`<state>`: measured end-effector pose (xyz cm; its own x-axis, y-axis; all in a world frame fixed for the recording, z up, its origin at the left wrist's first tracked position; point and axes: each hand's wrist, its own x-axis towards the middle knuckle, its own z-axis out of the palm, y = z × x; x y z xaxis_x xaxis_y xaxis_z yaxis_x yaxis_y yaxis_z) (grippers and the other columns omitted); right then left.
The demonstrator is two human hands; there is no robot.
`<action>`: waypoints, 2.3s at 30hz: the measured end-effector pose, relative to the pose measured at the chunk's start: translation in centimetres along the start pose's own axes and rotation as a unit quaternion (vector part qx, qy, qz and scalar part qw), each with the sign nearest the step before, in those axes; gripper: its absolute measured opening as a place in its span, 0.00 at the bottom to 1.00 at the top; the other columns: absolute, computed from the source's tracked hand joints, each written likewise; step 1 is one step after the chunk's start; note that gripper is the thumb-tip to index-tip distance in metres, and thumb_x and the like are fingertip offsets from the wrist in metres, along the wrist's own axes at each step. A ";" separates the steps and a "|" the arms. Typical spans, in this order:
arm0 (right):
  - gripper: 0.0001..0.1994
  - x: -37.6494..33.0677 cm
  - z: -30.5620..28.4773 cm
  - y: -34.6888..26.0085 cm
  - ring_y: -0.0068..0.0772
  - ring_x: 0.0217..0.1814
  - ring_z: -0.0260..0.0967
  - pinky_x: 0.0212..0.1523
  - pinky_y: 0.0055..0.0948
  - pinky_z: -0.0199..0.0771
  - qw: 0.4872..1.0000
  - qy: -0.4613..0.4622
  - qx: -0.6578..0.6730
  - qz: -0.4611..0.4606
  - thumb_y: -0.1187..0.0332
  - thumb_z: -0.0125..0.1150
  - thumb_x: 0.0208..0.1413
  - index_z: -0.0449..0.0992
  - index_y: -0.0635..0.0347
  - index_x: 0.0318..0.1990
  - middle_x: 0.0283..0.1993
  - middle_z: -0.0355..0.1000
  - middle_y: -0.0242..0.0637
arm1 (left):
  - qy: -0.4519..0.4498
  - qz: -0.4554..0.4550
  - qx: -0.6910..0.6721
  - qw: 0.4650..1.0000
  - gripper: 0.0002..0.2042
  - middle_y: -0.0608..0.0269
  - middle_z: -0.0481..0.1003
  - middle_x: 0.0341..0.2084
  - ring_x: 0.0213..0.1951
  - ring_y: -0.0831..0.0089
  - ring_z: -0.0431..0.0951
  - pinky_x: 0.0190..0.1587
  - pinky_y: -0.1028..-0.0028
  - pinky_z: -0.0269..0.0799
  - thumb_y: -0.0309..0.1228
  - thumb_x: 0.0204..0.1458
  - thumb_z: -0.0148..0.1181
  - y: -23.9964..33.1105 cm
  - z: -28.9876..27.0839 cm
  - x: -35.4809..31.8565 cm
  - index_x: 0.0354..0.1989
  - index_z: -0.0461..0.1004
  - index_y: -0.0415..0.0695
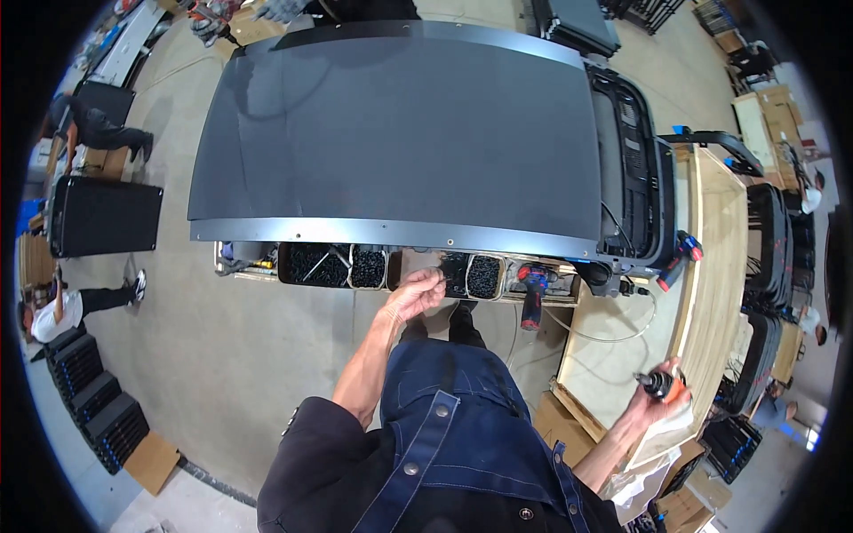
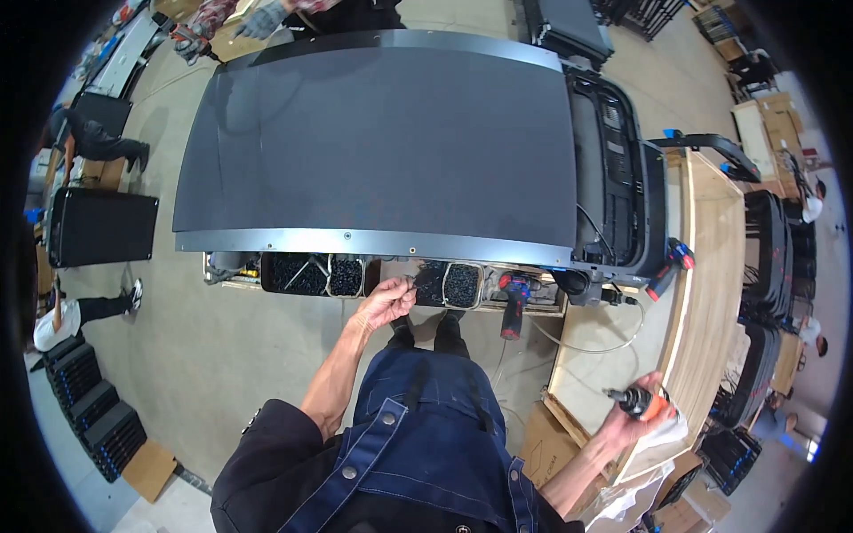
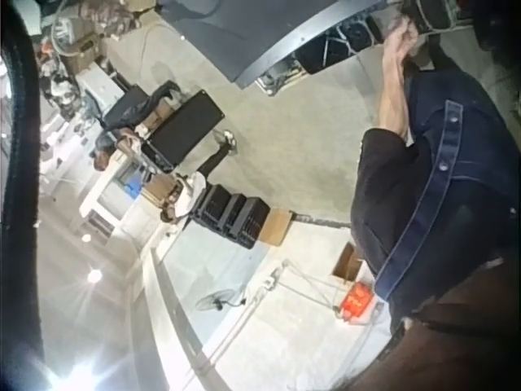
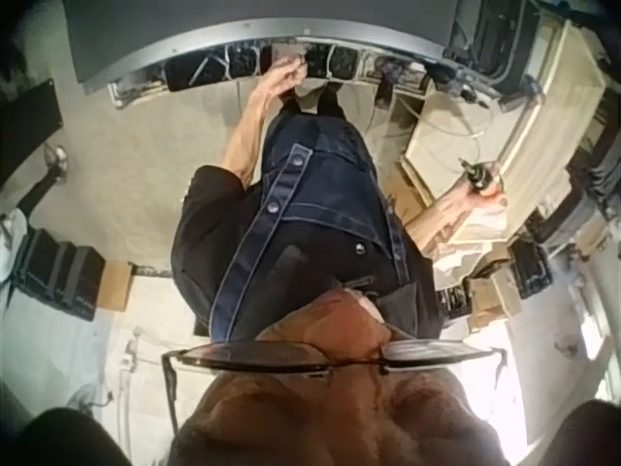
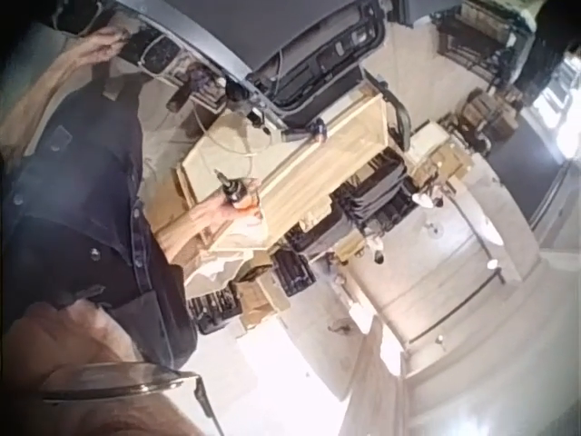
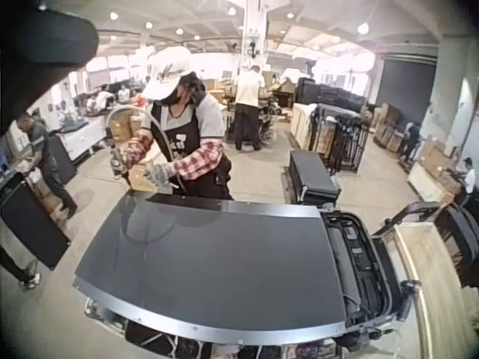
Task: Assembling various components and panels of a treadmill using power tools on a factory floor.
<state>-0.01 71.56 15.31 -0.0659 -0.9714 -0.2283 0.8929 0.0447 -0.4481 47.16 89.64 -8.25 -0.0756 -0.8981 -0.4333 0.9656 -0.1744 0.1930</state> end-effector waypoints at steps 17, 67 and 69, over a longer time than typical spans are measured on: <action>0.24 -8.6 13.0 19.4 0.36 0.46 0.75 0.57 0.43 0.75 0.949 -0.132 -0.284 -0.017 0.69 0.66 0.53 0.67 0.57 0.57 0.55 0.72 0.45 | -0.026 -0.023 0.190 0.981 0.17 0.56 0.77 0.40 0.41 0.70 0.80 0.44 0.75 0.79 0.31 0.61 0.61 -1.8 12.4 -5.2 0.56 0.72 0.35; 0.20 8.8 17.9 20.2 0.29 0.42 0.76 0.46 0.31 0.80 0.711 -0.461 -0.529 0.040 0.88 0.62 0.44 0.70 0.62 0.46 0.45 0.75 0.43 | 0.180 -0.033 0.208 0.961 0.16 0.64 0.76 0.35 0.28 0.81 0.70 0.31 0.80 0.68 0.38 0.67 0.49 -11.8 20.1 10.0 0.50 0.72 0.37; 0.20 8.7 17.7 20.4 0.29 0.42 0.76 0.47 0.32 0.79 0.712 -0.462 -0.524 0.064 0.88 0.61 0.43 0.70 0.62 0.45 0.44 0.75 0.43 | 0.157 -0.048 0.190 0.968 0.15 0.61 0.77 0.39 0.32 0.79 0.72 0.36 0.78 0.70 0.35 0.67 0.48 -11.5 18.3 8.3 0.52 0.71 0.37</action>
<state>25.54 59.93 19.49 0.7401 -0.6608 0.1245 0.0098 -0.1745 -0.9846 30.89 76.81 2.03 -0.0244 -0.7138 -0.6999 0.7913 -0.4416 0.4228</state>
